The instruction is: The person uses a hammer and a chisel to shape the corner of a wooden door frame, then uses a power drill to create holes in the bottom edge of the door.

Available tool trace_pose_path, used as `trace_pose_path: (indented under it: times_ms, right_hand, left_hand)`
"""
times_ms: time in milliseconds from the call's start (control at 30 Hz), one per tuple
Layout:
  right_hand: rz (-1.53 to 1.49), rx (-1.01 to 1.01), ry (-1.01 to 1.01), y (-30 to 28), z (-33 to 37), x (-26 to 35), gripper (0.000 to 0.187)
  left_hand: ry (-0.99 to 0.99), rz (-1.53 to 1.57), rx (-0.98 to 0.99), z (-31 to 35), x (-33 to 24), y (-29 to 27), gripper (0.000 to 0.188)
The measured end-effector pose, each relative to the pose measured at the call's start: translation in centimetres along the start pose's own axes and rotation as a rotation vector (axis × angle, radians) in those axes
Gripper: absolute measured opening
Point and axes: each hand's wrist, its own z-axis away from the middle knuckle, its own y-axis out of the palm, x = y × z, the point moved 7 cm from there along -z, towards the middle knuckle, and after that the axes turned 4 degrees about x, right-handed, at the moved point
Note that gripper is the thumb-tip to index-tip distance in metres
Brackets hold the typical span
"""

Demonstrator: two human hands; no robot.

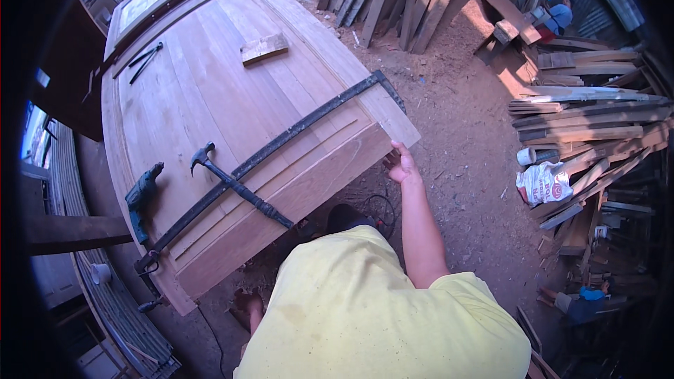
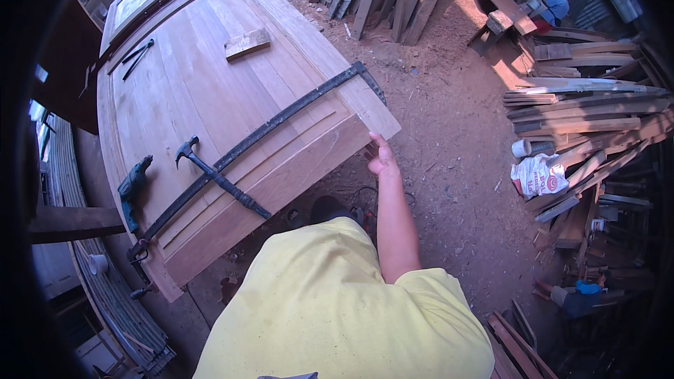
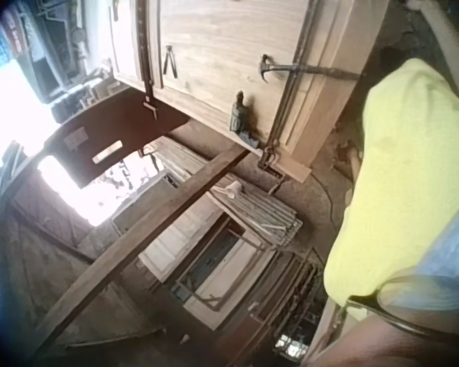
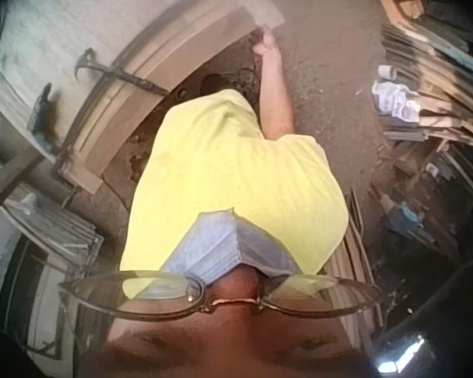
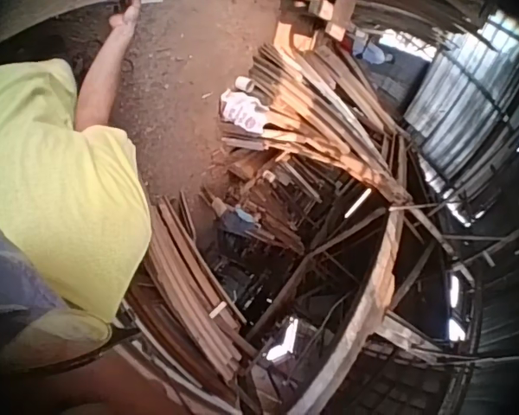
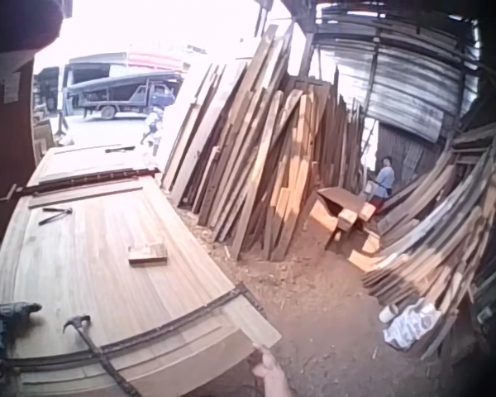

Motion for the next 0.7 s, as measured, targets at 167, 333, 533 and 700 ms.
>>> trace_pose_path:
  times_ms: [167, 333, 533, 700]
  right_hand:
    - [-0.063, -0.050, 0.065, -2.2, -0.6, 0.1, 0.102]
    - [-0.032, -0.094, 0.174, -0.3, 1.9, 1.0, 0.079]
    - [0.039, -0.009, 0.125, -4.7, 3.2, 6.2, 0.120]
    - [0.119, -0.113, 0.048, -13.4, -2.1, 14.0, 0.100]
  left_hand:
    - [-0.026, 0.032, 0.031, 0.0, -0.9, 1.5, 0.065]
    - [-0.103, 0.037, 0.040, 0.8, -0.3, 2.5, 0.065]
    - [-0.151, 0.162, 0.116, 2.8, -4.9, 7.5, 0.063]
    - [0.061, 0.674, 0.328, 8.9, -14.6, 10.7, 0.061]
